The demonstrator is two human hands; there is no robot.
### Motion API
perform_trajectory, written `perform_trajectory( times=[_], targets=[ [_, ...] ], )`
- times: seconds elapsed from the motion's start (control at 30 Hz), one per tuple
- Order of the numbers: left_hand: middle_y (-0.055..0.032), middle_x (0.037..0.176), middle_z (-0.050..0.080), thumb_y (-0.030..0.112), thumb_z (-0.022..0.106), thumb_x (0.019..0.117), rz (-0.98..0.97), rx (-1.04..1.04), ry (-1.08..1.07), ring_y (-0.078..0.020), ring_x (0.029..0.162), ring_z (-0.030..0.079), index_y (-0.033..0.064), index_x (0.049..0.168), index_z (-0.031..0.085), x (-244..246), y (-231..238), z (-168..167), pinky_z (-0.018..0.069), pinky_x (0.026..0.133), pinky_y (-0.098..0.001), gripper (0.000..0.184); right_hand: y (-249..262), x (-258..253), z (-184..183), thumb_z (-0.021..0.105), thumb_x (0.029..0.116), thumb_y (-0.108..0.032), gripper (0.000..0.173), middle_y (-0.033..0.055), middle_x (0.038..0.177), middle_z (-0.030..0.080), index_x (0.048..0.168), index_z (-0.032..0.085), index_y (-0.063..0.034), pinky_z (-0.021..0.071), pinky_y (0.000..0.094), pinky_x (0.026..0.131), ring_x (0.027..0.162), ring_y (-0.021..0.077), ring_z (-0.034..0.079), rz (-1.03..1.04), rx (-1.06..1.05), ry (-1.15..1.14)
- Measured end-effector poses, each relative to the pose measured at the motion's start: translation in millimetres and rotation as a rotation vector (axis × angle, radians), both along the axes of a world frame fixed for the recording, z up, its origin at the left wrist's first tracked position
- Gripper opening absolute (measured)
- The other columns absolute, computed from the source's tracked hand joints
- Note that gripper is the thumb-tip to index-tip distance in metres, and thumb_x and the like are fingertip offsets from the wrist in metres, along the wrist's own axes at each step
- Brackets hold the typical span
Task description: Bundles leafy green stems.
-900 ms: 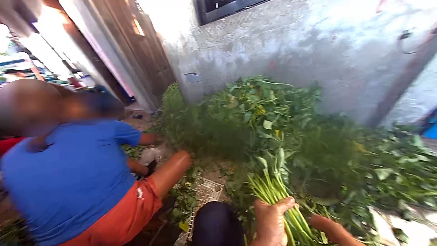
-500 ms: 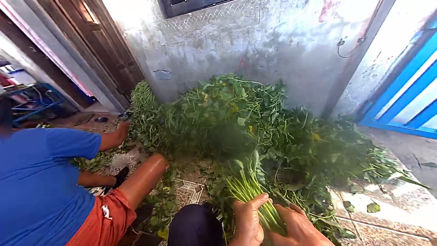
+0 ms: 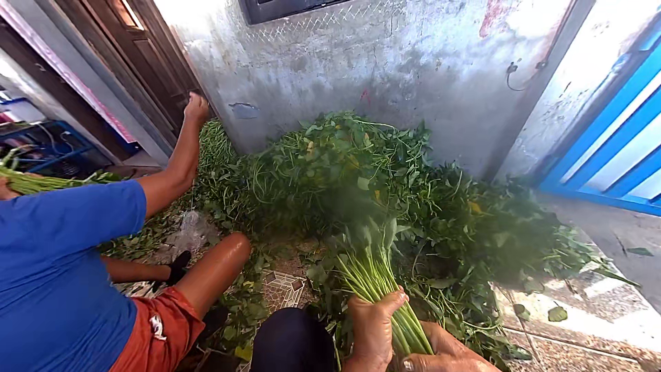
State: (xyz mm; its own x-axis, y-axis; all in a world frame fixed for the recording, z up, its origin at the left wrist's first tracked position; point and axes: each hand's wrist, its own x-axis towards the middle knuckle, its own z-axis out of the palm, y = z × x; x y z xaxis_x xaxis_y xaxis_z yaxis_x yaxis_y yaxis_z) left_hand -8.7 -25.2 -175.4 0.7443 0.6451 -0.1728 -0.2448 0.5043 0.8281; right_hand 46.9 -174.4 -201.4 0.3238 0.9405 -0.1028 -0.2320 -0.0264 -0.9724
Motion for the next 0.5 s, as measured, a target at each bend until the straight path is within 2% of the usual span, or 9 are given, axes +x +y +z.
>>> perform_trajectory(
  times=[0.07,0.13,0.23,0.3,0.33,0.4,0.43,0.5],
  targets=[
    [-0.0256,0.087,0.074,-0.017,0.078,0.0683,0.052,0.072,-0.004,-0.0299,0.078,0.076,-0.0157,0.099,0.064,1,-3,-1,0.0648,0.076,-0.0406,0.034,0,1,-2,0.074,0.0917,-0.014,0.022,0.0061,0.090,0.076,0.111,0.069,-0.0055,0.0611,0.0367,0.080,0.081,0.0168,0.073,0.009,-0.001,0.037],
    [-0.0269,0.088,0.073,-0.018,0.076,0.0706,0.076,-0.021,0.010,-0.0312,0.079,0.075,-0.0164,0.103,0.061,1,-2,5,0.0644,0.076,-0.0426,0.036,2,3,-1,0.072,0.0929,-0.015,0.017,0.0063,0.085,0.075,0.108,0.071,-0.0078,0.0611,0.0355,0.073,0.074,0.0163,0.071,0.037,0.031,0.113],
    [-0.0264,0.094,0.071,-0.010,0.066,0.0892,0.021,-0.354,0.039,-0.0337,0.083,0.073,-0.0123,0.114,0.058,-1,11,31,0.0626,0.081,-0.0477,0.027,8,13,16,0.072,0.0940,-0.014,0.015,0.0075,0.086,0.073,0.108,0.071,-0.0093,0.0621,0.0362,0.069,0.071,0.0179,0.070,0.083,0.032,0.138],
    [-0.0220,0.097,0.071,0.006,0.059,0.0996,-0.011,-0.553,0.019,-0.0329,0.088,0.072,-0.0055,0.114,0.063,-9,28,50,0.0615,0.083,-0.0484,0.019,16,18,36,0.072,0.0922,-0.015,0.015,0.0063,0.087,0.073,0.107,0.072,-0.0114,0.0619,0.0354,0.067,0.071,0.0172,0.070,0.109,-0.019,0.066],
    [-0.0219,0.103,0.071,0.015,0.057,0.1025,-0.043,-0.615,-0.020,-0.0339,0.093,0.072,-0.0030,0.117,0.063,-17,36,54,0.0606,0.086,-0.0494,0.024,20,20,47,0.073,0.0915,-0.018,0.016,0.0061,0.088,0.073,0.106,0.072,-0.0124,0.0621,0.0352,0.067,0.072,0.0173,0.070,0.138,-0.047,0.025],
    [-0.0231,0.114,0.070,0.030,0.057,0.1033,-0.138,-0.636,-0.123,-0.0357,0.104,0.070,0.0004,0.125,0.062,-35,56,57,0.0586,0.092,-0.0503,0.037,32,23,70,0.074,0.0914,-0.020,0.016,0.0044,0.089,0.074,0.106,0.073,-0.0144,0.0625,0.0332,0.067,0.072,0.0157,0.071,0.212,-0.088,-0.066],
    [-0.0207,0.116,0.070,0.035,0.059,0.1015,-0.178,-0.590,-0.151,-0.0331,0.104,0.071,0.0039,0.127,0.062,-46,67,60,0.0595,0.090,-0.0477,0.040,39,24,82,0.074,0.0917,-0.021,0.015,0.0029,0.088,0.074,0.105,0.073,-0.0158,0.0620,0.0317,0.067,0.073,0.0143,0.071,0.253,-0.101,-0.112],
    [-0.0158,0.111,0.071,0.039,0.066,0.0953,-0.227,-0.449,-0.162,-0.0281,0.097,0.072,0.0095,0.125,0.064,-73,89,68,0.0615,0.083,-0.0439,0.042,55,22,99,0.073,0.0919,-0.025,0.014,0.0024,0.085,0.073,0.103,0.073,-0.0165,0.0614,0.0306,0.067,0.072,0.0140,0.070,0.329,-0.139,-0.197]
  ],
)
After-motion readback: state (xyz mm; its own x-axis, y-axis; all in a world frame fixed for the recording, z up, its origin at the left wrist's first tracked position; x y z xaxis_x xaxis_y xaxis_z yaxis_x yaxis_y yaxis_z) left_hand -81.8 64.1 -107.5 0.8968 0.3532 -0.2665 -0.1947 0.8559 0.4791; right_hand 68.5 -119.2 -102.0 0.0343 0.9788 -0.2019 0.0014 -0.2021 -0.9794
